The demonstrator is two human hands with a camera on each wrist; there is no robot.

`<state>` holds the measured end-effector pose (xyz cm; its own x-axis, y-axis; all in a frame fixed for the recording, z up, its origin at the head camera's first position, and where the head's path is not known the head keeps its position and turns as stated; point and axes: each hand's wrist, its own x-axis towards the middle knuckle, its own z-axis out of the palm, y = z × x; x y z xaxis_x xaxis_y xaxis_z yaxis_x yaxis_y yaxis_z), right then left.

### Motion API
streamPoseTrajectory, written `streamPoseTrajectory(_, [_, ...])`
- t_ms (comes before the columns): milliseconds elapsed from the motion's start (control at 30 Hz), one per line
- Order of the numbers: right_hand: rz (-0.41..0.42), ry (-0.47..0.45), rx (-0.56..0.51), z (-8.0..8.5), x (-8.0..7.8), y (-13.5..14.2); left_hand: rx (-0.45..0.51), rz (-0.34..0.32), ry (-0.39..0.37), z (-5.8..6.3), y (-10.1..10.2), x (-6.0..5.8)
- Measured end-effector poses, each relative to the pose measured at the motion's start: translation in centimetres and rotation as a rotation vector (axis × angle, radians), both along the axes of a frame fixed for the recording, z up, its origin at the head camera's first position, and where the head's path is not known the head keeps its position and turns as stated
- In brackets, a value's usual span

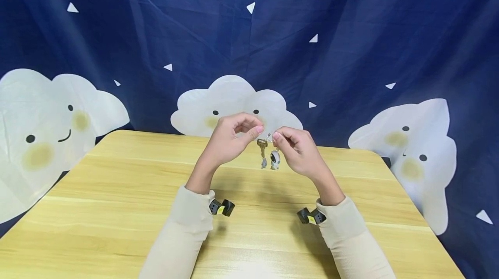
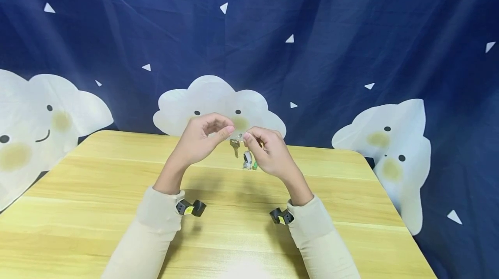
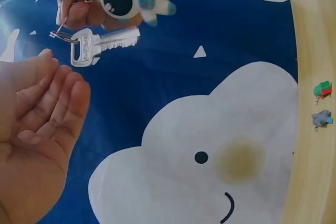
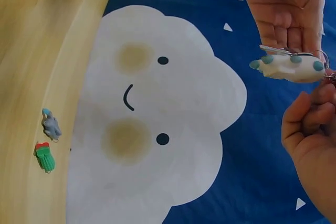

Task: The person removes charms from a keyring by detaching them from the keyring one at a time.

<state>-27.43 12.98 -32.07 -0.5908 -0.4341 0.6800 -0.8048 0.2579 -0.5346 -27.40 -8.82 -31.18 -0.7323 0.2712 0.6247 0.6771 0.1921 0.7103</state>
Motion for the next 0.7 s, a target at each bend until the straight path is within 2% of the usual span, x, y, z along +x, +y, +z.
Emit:
streamPoseTrajectory(300, [-0.040, 0.055, 0.012, -0.1, 0.0, 0.1, -0.124, -0.007, 0.039, 0.3, -0.4, 0.3])
streamPoseTrajectory(500, [-0.057, 0.071, 0.035, -0.2, 0.0, -0.1, -0.209, 0.003, 0.138, 0.3, -0.6, 0.5])
streamPoseTrajectory(700, [-0.035, 0.100, 0.068, -0.5, -0.1, -0.4, -0.242, 0.020, 0.216, -0.2, -1.1, 0.8])
